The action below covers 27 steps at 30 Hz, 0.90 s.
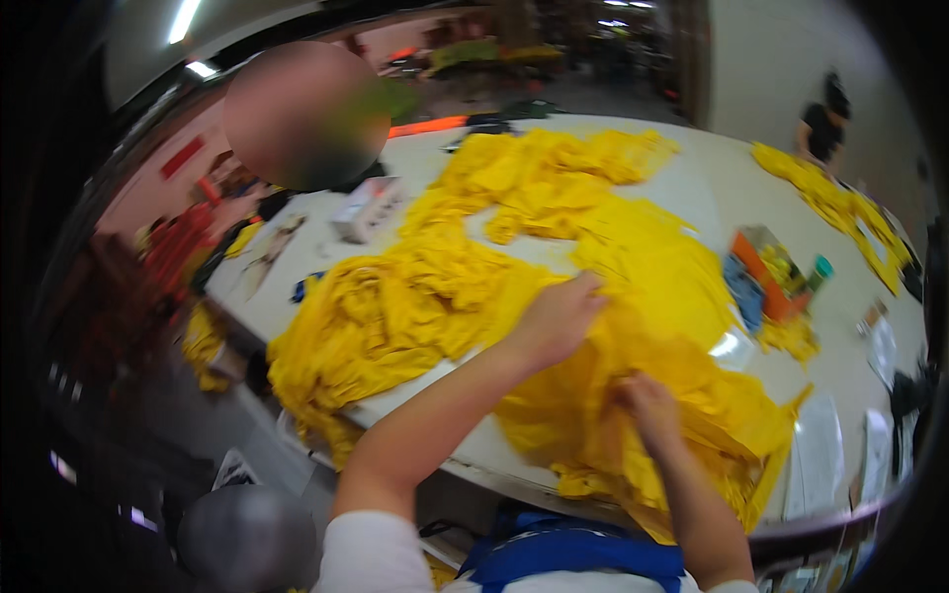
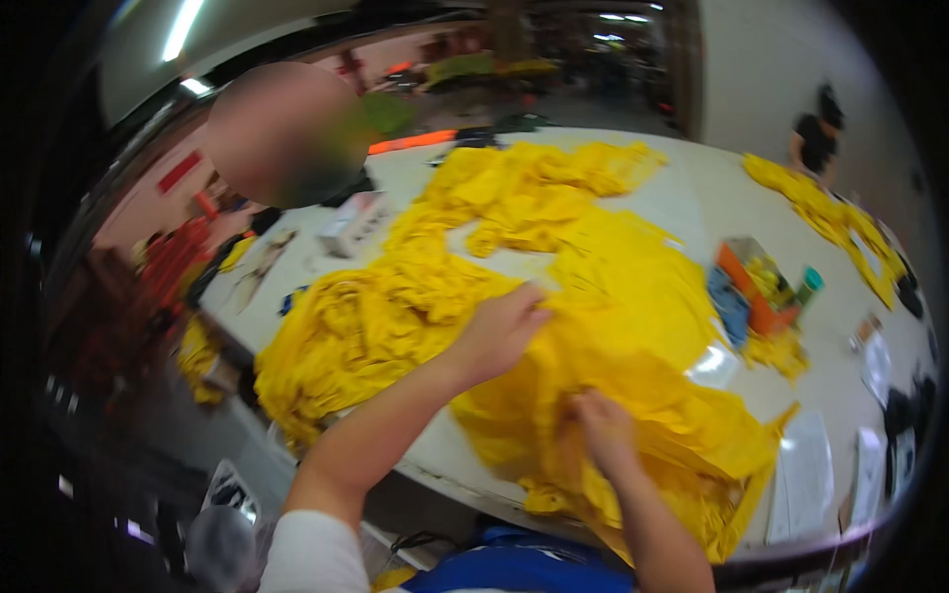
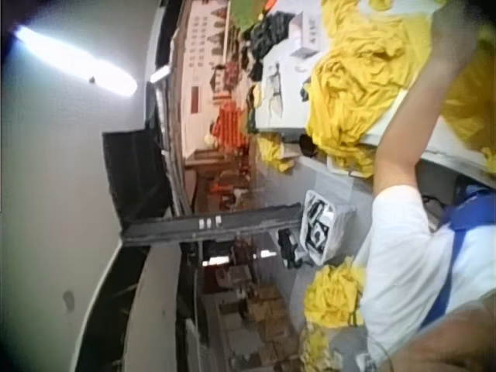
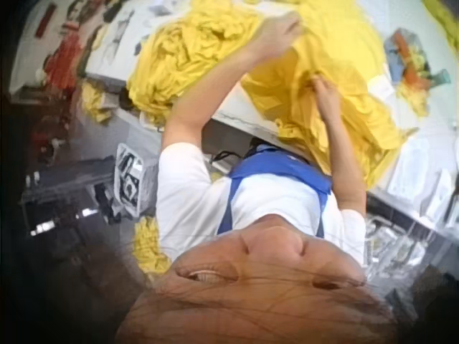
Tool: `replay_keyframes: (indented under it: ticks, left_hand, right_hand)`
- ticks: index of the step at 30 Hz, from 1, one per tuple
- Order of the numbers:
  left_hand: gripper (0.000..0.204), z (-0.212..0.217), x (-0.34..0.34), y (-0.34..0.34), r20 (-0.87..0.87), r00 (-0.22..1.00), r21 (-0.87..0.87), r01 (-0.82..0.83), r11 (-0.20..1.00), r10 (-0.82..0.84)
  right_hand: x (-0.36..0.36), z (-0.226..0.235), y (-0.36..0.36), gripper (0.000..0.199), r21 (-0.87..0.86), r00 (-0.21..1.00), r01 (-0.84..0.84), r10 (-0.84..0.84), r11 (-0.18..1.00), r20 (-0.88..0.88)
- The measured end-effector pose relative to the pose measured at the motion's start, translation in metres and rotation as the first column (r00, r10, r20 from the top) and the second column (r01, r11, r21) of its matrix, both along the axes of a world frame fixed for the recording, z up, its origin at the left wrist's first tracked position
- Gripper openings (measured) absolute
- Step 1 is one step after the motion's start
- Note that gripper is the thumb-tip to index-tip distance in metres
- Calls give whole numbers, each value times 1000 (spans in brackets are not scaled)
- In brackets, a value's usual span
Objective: The person spreads a large yellow fabric on a table, smooths it out, and uses scissors to cut along the edges. The person repeatedly lifts and repositions the fabric to access different sections for cutting.
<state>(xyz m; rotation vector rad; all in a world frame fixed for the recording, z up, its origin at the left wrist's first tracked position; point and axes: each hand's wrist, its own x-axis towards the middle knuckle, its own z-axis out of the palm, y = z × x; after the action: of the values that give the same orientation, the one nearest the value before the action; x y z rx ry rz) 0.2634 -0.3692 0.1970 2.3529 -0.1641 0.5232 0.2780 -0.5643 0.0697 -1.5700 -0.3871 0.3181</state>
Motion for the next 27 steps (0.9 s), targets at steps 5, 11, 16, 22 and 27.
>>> replay_keyframes:
  ticks: [5, 11, 16, 22, 27]
  left_hand:
    - [17, 70, 53, -64, 255, 950, 27, 182, 983, -183]
    - [21, 109, 77, -107, 260, 902, 174, 307, 936, -345]
    - [9, 102, 70, -96, 245, 889, 168, 354, 920, -387]
    - [8, 121, 68, -106, 179, 916, 101, 345, 933, -358]
    - [12, 170, 94, -102, 34, 862, 41, 505, 862, -506]
  right_hand:
    - [6, 101, -58, 18, 190, 959, 285, -280, 940, -51]
    - [19, 104, -109, 20, -36, 939, 252, -235, 967, 253]
    - [-16, 105, -125, 25, -82, 892, 417, -390, 905, 230]
    - [-17, 118, -140, 27, -84, 921, 367, -350, 926, 170]
    - [-9, 155, -138, 27, -258, 883, 422, -329, 869, 336]
